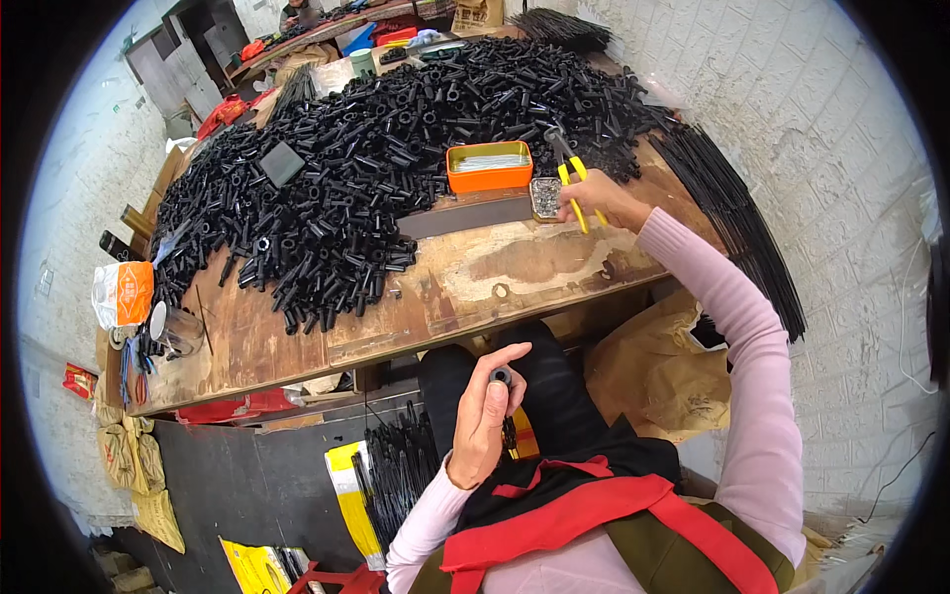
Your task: Manually assembling and trimming black electrical or plastic components using a workbench jig and pliers.
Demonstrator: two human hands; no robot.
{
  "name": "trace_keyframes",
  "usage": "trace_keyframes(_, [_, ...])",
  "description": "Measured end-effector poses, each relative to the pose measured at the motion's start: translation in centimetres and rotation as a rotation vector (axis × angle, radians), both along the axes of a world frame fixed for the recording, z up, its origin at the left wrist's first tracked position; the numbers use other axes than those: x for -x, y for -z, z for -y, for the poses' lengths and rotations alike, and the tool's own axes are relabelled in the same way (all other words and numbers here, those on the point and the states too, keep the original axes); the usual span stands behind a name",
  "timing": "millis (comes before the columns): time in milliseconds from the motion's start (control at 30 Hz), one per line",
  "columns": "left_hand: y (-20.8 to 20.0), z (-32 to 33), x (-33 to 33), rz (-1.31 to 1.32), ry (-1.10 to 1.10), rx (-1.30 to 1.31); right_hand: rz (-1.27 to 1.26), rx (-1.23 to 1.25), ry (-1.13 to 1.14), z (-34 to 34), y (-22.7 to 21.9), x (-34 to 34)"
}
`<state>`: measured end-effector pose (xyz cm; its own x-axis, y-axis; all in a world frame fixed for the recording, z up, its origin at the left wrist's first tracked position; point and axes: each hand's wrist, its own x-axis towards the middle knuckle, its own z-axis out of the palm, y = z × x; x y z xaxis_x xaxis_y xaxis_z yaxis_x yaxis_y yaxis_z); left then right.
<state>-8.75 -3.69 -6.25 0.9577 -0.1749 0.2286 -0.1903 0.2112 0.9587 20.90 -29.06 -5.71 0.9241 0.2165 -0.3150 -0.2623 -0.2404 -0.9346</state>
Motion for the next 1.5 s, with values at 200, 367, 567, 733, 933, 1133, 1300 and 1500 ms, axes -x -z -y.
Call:
trace_keyframes(200, [0.7,-0.1,-1.4,-0.057,0.039,-0.001,0.533,0.573,-0.171,-1.4,-0.7,-0.1])
trace_keyframes(367, [0.8,-0.3,-2.4,-0.072,0.054,-0.006,0.973,0.904,-0.291,-1.8,1.5,-1.5])
trace_keyframes(567, [1.2,-0.5,-2.8,-0.069,0.048,0.000,0.939,0.974,-0.316,-1.6,2.0,-2.0])
trace_keyframes(733, [1.1,-0.3,-2.4,-0.024,0.062,-0.005,0.969,0.847,-0.328,-1.1,0.7,-2.5])
trace_keyframes(933, [-0.5,-0.1,-0.5,-0.032,0.064,0.002,0.038,-0.055,-0.063,-0.5,-0.6,-2.0])
trace_keyframes(1133, [-1.1,-0.2,1.5,-0.026,0.064,0.018,-0.294,-0.543,-0.233,-0.7,-2.1,4.3])
trace_keyframes(1300, [-1.0,-0.3,2.0,0.004,0.075,0.089,-0.127,-0.586,-0.174,-2.4,-3.6,14.7])
trace_keyframes(1500, [-1.8,1.3,1.9,-0.028,0.035,0.050,0.100,-0.443,-0.306,-3.8,-5.3,23.4])
